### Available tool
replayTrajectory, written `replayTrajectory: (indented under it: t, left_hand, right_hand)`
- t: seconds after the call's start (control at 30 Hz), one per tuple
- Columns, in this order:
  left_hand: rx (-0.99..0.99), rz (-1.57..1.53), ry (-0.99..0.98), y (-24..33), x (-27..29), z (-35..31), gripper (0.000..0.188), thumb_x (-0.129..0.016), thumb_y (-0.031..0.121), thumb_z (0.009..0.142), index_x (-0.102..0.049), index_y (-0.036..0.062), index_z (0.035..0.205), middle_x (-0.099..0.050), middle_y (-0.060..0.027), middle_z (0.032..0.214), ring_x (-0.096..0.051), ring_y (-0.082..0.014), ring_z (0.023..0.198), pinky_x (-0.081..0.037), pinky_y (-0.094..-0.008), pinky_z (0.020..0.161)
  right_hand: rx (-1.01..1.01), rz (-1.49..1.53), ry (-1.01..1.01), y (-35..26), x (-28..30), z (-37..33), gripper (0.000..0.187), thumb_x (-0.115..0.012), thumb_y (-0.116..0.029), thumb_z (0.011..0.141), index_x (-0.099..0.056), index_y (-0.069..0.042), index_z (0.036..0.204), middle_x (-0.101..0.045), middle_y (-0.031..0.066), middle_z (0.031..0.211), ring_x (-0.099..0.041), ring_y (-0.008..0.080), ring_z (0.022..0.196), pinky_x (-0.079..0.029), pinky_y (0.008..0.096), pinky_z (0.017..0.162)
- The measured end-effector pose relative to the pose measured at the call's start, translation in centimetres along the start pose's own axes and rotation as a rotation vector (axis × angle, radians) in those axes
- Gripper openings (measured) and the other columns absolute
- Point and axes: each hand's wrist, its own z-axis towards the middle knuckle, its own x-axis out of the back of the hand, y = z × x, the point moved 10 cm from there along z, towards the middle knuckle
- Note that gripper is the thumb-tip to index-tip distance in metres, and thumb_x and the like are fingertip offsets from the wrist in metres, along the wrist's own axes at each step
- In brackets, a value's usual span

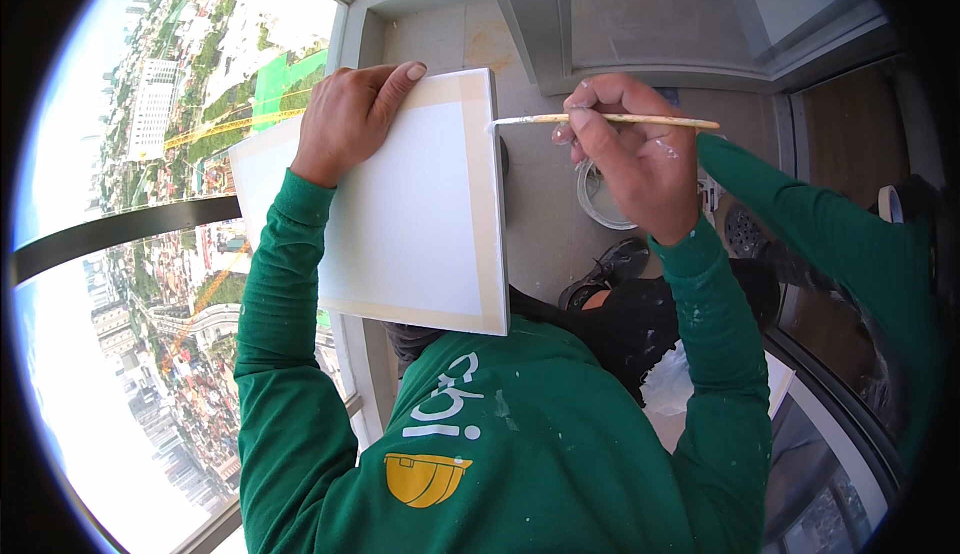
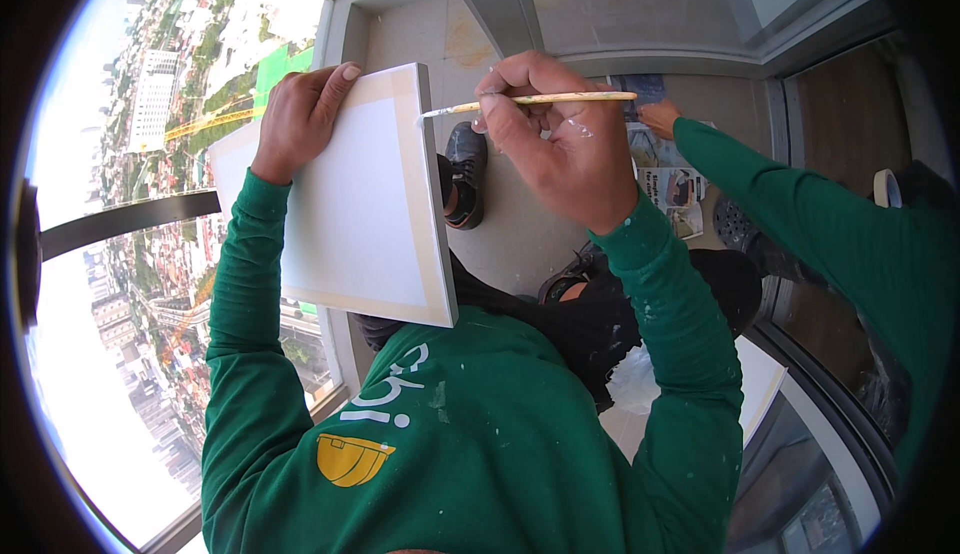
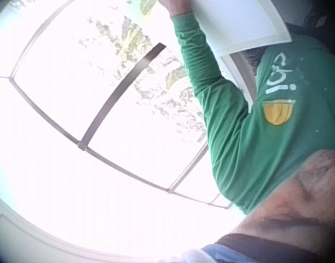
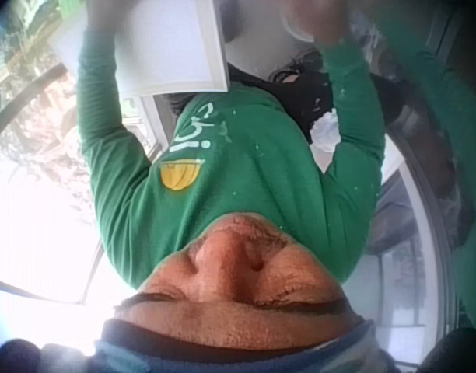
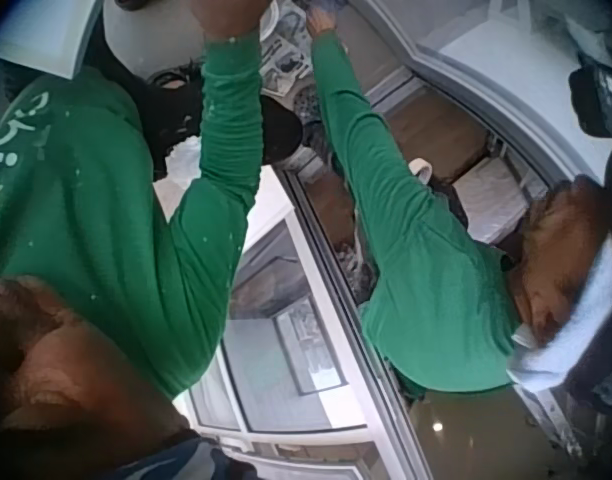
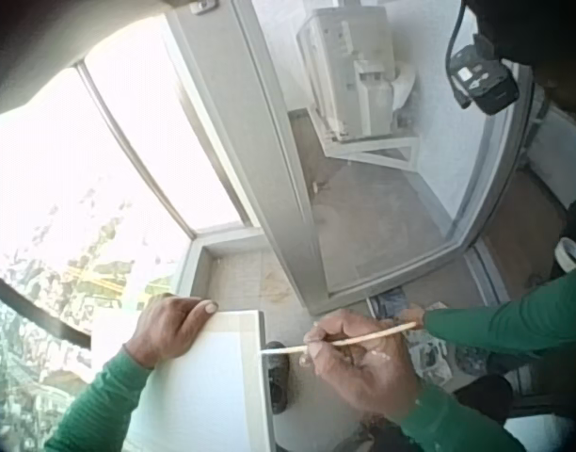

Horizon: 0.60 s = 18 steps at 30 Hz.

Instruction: The person uses a paintbrush to apply white paint to the edges of a square panel, dips the brush into a paint bucket on the floor, and uses a cloth to wipe the corner of the panel.

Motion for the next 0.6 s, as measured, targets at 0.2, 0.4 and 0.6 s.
replayTrajectory:
  t: [0.2, 0.4, 0.6]
  left_hand:
    - [-0.003, 0.004, 0.005, -0.1, 0.0, 0.0, 0.06, -0.048, 0.047, 0.108, -0.075, -0.0036, 0.089, -0.065, -0.0223, 0.064, -0.065, -0.0363, 0.056, -0.052, -0.0434, 0.058]
    - [0.028, 0.021, 0.02, -0.5, 0.3, -0.2, 0.062, -0.049, 0.055, 0.106, -0.08, 0.0017, 0.099, -0.068, -0.0181, 0.064, -0.066, -0.0352, 0.058, -0.054, -0.042, 0.061]
    - [0.042, -0.007, 0.017, -1.4, 0.0, -0.1, 0.06, -0.05, 0.049, 0.107, -0.077, -0.0049, 0.098, -0.064, -0.0224, 0.062, -0.066, -0.0343, 0.056, -0.051, -0.0423, 0.059]
  right_hand:
    - [0.03, -0.001, 0.047, 0.0, 0.2, 0.2, 0.01, -0.063, -0.006, 0.1, -0.065, 0.002, 0.105, -0.072, 0.009, 0.092, -0.073, 0.0138, 0.088, -0.058, 0.0244, 0.072]
    - [0.096, -0.024, 0.03, -0.7, -0.2, -0.1, 0.009, -0.062, -0.003, 0.099, -0.065, 0.003, 0.105, -0.072, 0.0094, 0.093, -0.073, 0.0136, 0.088, -0.059, 0.0257, 0.072]
    - [-0.091, 0.236, 0.074, 2.8, 0.7, -1.3, 0.008, -0.062, -0.004, 0.098, -0.063, 0.002, 0.101, -0.071, 0.0089, 0.091, -0.07, 0.012, 0.079, -0.056, 0.0257, 0.065]
